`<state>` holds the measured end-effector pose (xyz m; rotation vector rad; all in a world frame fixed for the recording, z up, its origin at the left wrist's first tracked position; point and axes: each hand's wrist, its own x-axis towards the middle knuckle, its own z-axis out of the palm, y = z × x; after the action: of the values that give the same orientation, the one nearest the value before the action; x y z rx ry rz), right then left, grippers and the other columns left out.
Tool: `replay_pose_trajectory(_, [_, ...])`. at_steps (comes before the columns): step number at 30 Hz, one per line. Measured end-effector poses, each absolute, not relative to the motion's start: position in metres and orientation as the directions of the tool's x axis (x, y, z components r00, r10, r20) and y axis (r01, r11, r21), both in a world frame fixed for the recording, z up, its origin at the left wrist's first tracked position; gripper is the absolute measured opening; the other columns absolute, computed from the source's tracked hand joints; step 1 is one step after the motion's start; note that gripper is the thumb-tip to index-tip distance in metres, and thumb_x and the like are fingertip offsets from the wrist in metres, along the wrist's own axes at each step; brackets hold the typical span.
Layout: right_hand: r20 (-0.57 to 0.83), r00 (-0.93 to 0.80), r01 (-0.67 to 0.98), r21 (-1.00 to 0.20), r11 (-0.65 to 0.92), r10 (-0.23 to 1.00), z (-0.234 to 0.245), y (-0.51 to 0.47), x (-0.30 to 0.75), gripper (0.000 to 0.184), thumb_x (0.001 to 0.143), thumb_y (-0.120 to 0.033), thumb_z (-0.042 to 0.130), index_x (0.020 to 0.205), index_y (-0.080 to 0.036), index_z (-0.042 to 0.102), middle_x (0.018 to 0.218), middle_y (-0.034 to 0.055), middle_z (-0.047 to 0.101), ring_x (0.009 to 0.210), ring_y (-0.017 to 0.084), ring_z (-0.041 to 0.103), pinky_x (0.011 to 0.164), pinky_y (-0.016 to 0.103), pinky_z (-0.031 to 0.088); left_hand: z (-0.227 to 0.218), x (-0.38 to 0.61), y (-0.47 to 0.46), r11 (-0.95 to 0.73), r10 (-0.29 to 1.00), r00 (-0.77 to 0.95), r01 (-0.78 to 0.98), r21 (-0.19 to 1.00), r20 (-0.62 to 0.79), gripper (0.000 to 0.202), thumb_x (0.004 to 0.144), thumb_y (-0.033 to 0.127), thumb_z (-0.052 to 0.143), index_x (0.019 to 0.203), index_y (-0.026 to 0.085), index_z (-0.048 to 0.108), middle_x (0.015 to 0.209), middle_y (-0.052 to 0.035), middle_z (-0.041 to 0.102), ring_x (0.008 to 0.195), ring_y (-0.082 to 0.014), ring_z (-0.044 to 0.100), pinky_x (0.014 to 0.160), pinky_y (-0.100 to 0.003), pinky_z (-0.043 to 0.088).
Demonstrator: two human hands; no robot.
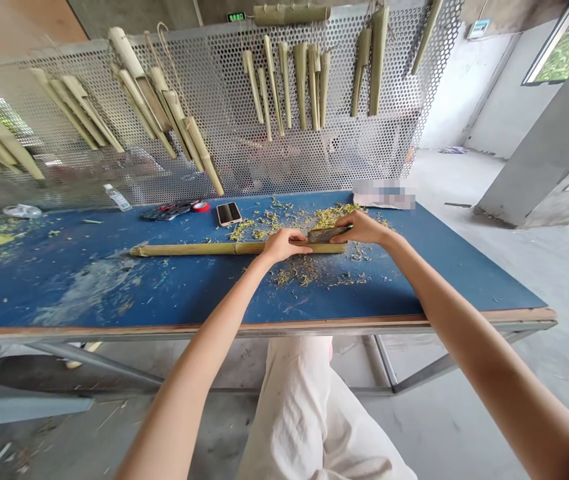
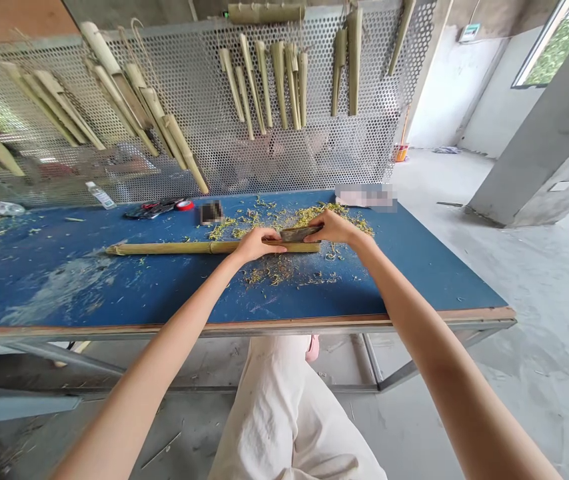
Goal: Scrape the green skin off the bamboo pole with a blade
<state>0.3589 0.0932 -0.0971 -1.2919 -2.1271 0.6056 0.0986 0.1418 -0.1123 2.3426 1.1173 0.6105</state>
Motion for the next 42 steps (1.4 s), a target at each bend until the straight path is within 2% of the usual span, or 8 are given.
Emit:
replay_pose_trajectory(4, [0.315,-0.362,0.622,-0.619,0.479,0.877,-0.1,0.095,0.335,0.046,0.075,-0.061,0.072,0.069,-0.017,0.062,0.065,-0.0013,0.049,0.062,0.012,0.04,0.058,0.029,0.026,-0.111,0.098,0.139,-0.536,0.823,0.539,0.634,0.558,0.177,0.051,0.067,0.054,0.087,0.104,0.02,0.076,0.09,-0.0035,0.075,0.084,-0.0249,0.067,0.07,-0.03,0.042])
replay_pose_trajectory(8, [0.208,-0.429,0.635,-0.623,0.457,0.879,-0.095,0.097,0.352,0.05,0.071,-0.064,0.076,0.064,-0.018,0.059,0.062,-0.0022,0.046,0.06,0.011,0.036,0.057,0.029,0.025,-0.112,0.097,0.141,-0.557,0.798,0.578,0.597,0.577,0.173,0.045,0.068,0.055,0.085,0.093,0.019,0.076,0.093,-0.0046,0.076,0.088,-0.025,0.067,0.073,-0.031,0.044])
replay_pose_trajectory(11, [0.177,-0.397,0.645,-0.645,0.411,0.9,-0.093,0.095,0.368,0.05,0.067,-0.064,0.079,0.065,-0.017,0.06,0.062,-0.0013,0.046,0.061,0.012,0.035,0.057,0.031,0.025,-0.113,0.099,0.142,-0.555,0.796,0.575,0.569,0.606,0.19,0.042,0.067,0.052,0.086,0.092,0.021,0.076,0.101,-0.005,0.077,0.097,-0.0253,0.068,0.078,-0.031,0.046])
replay_pose_trajectory(19, [0.293,-0.379,0.593,-0.65,0.474,0.877,-0.1,0.095,0.332,0.051,0.072,-0.064,0.072,0.061,-0.019,0.051,0.062,-0.0028,0.042,0.062,0.011,0.035,0.057,0.029,0.026,-0.111,0.098,0.137,-0.541,0.82,0.539,0.62,0.568,0.192,0.05,0.065,0.053,0.088,0.103,0.023,0.076,0.091,-0.0032,0.076,0.087,-0.0257,0.068,0.07,-0.031,0.044])
replay_pose_trajectory(25, [0.176,-0.397,0.654,-0.634,0.412,0.901,-0.094,0.095,0.364,0.047,0.066,-0.061,0.078,0.065,-0.018,0.061,0.063,-0.0015,0.047,0.06,0.012,0.038,0.055,0.029,0.026,-0.113,0.099,0.138,-0.543,0.807,0.557,0.573,0.614,0.194,0.038,0.067,0.047,0.088,0.091,0.021,0.075,0.101,-0.0047,0.077,0.097,-0.0247,0.068,0.078,-0.031,0.046])
replay_pose_trajectory(33, [0.34,-0.375,0.593,-0.627,0.505,0.862,-0.104,0.095,0.326,0.04,0.074,-0.056,0.071,0.067,-0.018,0.061,0.063,-0.0014,0.049,0.063,0.012,0.041,0.057,0.028,0.027,-0.108,0.098,0.135,-0.539,0.817,0.547,0.615,0.576,0.182,0.046,0.067,0.051,0.088,0.099,0.022,0.077,0.092,-0.0028,0.075,0.088,-0.0257,0.068,0.068,-0.029,0.042])
replay_pose_trajectory(37, [0.258,-0.391,0.593,-0.664,0.456,0.884,-0.102,0.097,0.34,0.04,0.071,-0.055,0.074,0.065,-0.017,0.062,0.061,-0.0018,0.049,0.061,0.012,0.041,0.056,0.028,0.027,-0.111,0.097,0.137,-0.546,0.802,0.571,0.583,0.602,0.176,0.042,0.068,0.049,0.087,0.098,0.021,0.076,0.092,-0.0029,0.076,0.09,-0.0267,0.069,0.07,-0.03,0.044])
replay_pose_trajectory(42, [0.198,-0.334,0.585,-0.723,0.367,0.922,-0.102,0.095,0.351,0.045,0.065,-0.057,0.079,0.082,-0.016,0.074,0.071,0.0016,0.061,0.066,0.014,0.05,0.058,0.028,0.033,-0.113,0.099,0.136,-0.558,0.797,0.573,0.575,0.598,0.192,0.034,0.07,0.046,0.086,0.091,0.022,0.075,0.096,-0.0024,0.077,0.093,-0.025,0.07,0.075,-0.031,0.045])
